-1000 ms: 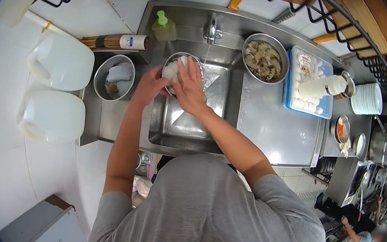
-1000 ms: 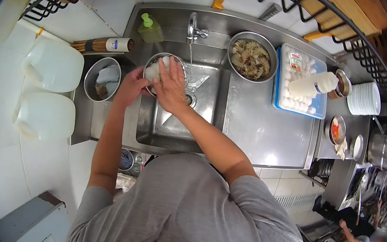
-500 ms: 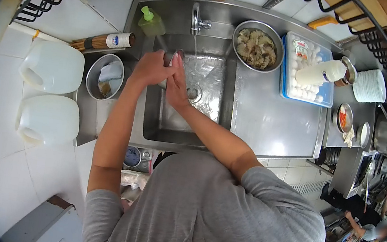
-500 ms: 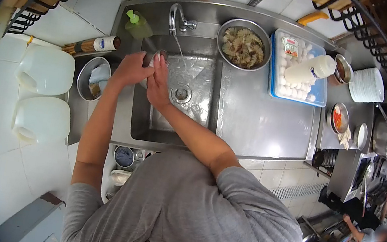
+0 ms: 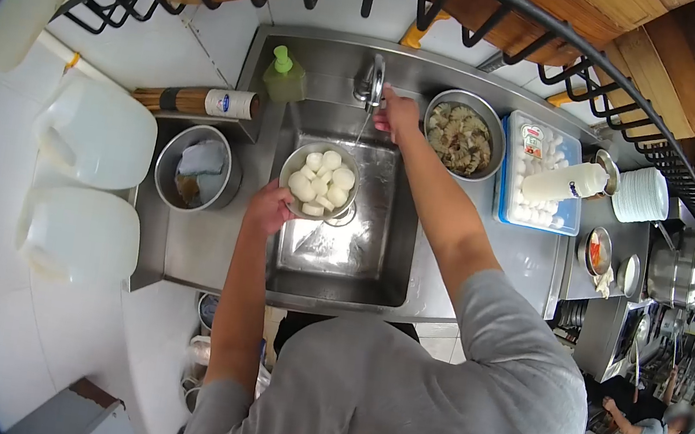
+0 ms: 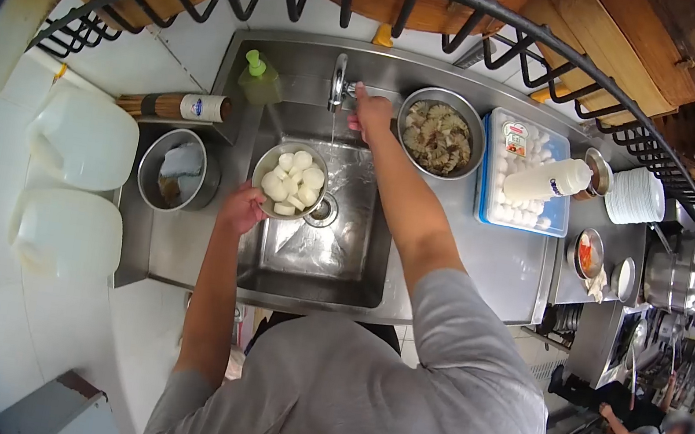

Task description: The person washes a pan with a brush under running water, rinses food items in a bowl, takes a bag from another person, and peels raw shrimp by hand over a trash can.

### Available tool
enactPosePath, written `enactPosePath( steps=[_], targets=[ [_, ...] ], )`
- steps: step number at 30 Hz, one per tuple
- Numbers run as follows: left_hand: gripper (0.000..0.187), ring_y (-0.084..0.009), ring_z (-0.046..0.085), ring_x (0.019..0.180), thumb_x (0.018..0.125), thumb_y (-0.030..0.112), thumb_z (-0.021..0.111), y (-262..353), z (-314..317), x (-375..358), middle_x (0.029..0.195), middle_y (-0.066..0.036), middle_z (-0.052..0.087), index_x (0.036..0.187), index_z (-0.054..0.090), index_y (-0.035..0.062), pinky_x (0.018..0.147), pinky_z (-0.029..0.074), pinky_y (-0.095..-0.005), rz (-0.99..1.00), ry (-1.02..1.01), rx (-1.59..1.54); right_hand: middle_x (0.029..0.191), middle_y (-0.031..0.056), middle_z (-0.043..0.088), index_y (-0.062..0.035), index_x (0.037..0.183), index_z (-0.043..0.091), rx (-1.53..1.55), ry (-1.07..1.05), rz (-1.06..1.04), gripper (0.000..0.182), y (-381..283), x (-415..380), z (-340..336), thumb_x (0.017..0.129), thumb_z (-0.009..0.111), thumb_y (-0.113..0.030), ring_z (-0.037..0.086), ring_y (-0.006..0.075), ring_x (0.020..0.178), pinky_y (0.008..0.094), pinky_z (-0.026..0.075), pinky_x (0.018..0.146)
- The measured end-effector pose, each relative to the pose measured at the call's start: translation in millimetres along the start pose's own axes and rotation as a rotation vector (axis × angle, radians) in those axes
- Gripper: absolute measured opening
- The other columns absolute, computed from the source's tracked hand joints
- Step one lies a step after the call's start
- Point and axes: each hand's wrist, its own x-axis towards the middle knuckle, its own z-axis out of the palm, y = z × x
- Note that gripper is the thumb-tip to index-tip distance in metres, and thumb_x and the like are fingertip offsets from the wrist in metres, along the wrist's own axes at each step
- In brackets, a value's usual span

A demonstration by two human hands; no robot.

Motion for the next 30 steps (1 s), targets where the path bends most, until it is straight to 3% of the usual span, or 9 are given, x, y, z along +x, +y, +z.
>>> enactPosePath(
  steps=[5, 9, 13, 15, 17, 20, 24, 25, 30],
  targets=[
    [0.052, -0.031, 0.062, 0.111, 0.077, -0.006, 0.049, -6, -11, 0, 0.124, -0.015, 0.059, 0.129, 0.05, -0.0007, 0.091, 0.056, -0.0488, -0.016, 0.017, -0.043, 0.072, 0.0061, 0.061, -0.0032, 0.106, 0.065, 0.272, -0.026, 0.116, 0.032, 9, 67, 26, 0.091, 0.07, -0.031, 0.057, 0.0161, 0.051, 0.0313, 0.047, 0.041],
    [0.053, -0.0322, 0.062, 0.112, 0.077, -0.007, 0.048, -10, -29, 8, 0.123, -0.015, 0.059, 0.129, 0.05, 0.0001, 0.09, 0.055, -0.0493, -0.032, 0.027, -0.063, 0.075, 0.0026, 0.064, -0.006, 0.098, 0.073, 0.086, -0.152, -0.272, 0.016, 19, 64, 9, 0.083, 0.068, -0.003, 0.052, 0.01, 0.061, 0.028, 0.045, 0.056],
    [0.051, -0.0344, 0.063, 0.109, 0.077, -0.006, 0.048, -10, -12, 24, 0.123, -0.017, 0.059, 0.128, 0.049, -0.0017, 0.088, 0.056, -0.0502, -0.053, 0.038, -0.015, 0.079, 0.0024, 0.068, -0.0028, 0.097, 0.073, -0.225, 0.106, -0.698, 0.028, 29, 13, 3, 0.076, 0.057, 0.008, 0.055, 0.0108, 0.063, 0.028, 0.046, 0.059],
    [0.05, -0.0362, 0.064, 0.109, 0.077, -0.005, 0.048, -18, -12, 41, 0.121, -0.019, 0.059, 0.127, 0.05, -0.0024, 0.088, 0.057, -0.0529, -0.068, 0.043, 0.005, 0.078, 0.0047, 0.069, 0.0004, 0.094, 0.072, -0.144, -0.052, -0.481, 0.021, 21, -52, 8, 0.079, 0.059, 0.005, 0.059, 0.0125, 0.064, 0.0281, 0.048, 0.061],
    [0.051, -0.0365, 0.064, 0.107, 0.076, -0.006, 0.048, -24, -13, 60, 0.12, -0.019, 0.058, 0.127, 0.047, -0.0029, 0.089, 0.057, -0.0559, -0.109, 0.019, 0.041, 0.089, 0.0141, 0.072, 0.0031, 0.099, 0.07, 0.125, -0.606, -0.102, 0.013, 33, -73, 4, 0.088, 0.064, -0.002, 0.07, 0.021, 0.075, 0.0345, 0.059, 0.071],
    [0.051, -0.0394, 0.064, 0.105, 0.075, -0.006, 0.05, -43, -21, 95, 0.117, -0.02, 0.057, 0.125, 0.047, -0.0023, 0.09, 0.056, -0.0607, -0.15, -0.016, 0.038, 0.094, 0.0163, 0.072, 0.0048, 0.104, 0.068, 0.122, -1.045, 0.428, 0.018, 24, -94, -3, 0.089, 0.066, -0.005, 0.072, 0.0233, 0.08, 0.0361, 0.06, 0.075],
    [0.048, -0.0409, 0.065, 0.103, 0.076, -0.008, 0.051, -52, 2, 99, 0.114, -0.022, 0.058, 0.123, 0.051, -0.0019, 0.09, 0.054, -0.0627, -0.184, -0.009, -0.015, 0.103, 0.0191, 0.072, 0.0046, 0.106, 0.066, 0.171, -0.587, 0.174, 0.021, 47, -83, 7, 0.091, 0.067, -0.01, 0.073, 0.028, 0.088, 0.0399, 0.061, 0.079],
    [0.048, -0.0413, 0.064, 0.104, 0.076, -0.008, 0.051, -52, 12, 97, 0.115, -0.022, 0.058, 0.124, 0.051, -0.002, 0.089, 0.054, -0.063, -0.194, 0.04, 0.001, 0.104, 0.019, 0.071, 0.0049, 0.105, 0.065, 0.246, -0.768, 0.262, 0.022, 31, -91, 0, 0.09, 0.068, -0.01, 0.072, 0.0298, 0.089, 0.0427, 0.061, 0.079],
    [0.044, -0.0398, 0.063, 0.109, 0.081, -0.003, 0.057, -48, 42, 91, 0.116, -0.02, 0.06, 0.125, 0.052, 0.0, 0.087, 0.054, -0.0645, -0.157, -0.016, 0.044, 0.104, 0.0183, 0.071, 0.0053, 0.105, 0.064, 0.168, -0.688, 0.237, 0.022, 13, -101, -4, 0.09, 0.068, -0.01, 0.072, 0.031, 0.09, 0.0443, 0.061, 0.08]
  ],
)
